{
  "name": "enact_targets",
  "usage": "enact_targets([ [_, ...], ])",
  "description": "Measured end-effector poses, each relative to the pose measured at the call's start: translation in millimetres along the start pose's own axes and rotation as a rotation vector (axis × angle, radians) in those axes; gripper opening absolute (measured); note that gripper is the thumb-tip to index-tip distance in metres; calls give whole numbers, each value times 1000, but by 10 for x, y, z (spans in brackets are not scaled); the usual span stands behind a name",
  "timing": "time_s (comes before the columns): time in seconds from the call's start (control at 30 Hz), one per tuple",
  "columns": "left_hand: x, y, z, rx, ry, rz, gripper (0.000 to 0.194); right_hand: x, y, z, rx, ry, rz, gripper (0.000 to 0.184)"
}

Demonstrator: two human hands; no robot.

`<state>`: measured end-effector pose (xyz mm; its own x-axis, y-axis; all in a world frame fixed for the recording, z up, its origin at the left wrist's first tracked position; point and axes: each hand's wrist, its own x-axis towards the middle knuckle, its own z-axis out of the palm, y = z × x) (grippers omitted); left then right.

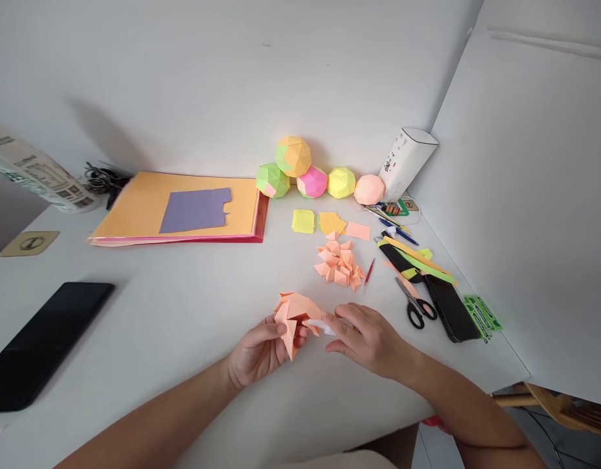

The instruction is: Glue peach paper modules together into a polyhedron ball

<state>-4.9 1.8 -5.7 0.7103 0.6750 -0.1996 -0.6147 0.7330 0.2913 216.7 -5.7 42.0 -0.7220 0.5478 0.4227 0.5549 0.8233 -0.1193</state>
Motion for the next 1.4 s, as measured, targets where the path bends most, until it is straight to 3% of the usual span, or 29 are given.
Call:
enact_targets([
  [0.7,-44,-1,-79,-76,127,-7,21,9,3,1,-83,23,-65,25],
  [1.27,-48,8,-52,-160,129,-36,20,-14,22,-27,-85,-4,-103,20],
  [1.4,-42,6,-74,-101,118,-32,21,10,42,-66,-72,60,-106,21],
])
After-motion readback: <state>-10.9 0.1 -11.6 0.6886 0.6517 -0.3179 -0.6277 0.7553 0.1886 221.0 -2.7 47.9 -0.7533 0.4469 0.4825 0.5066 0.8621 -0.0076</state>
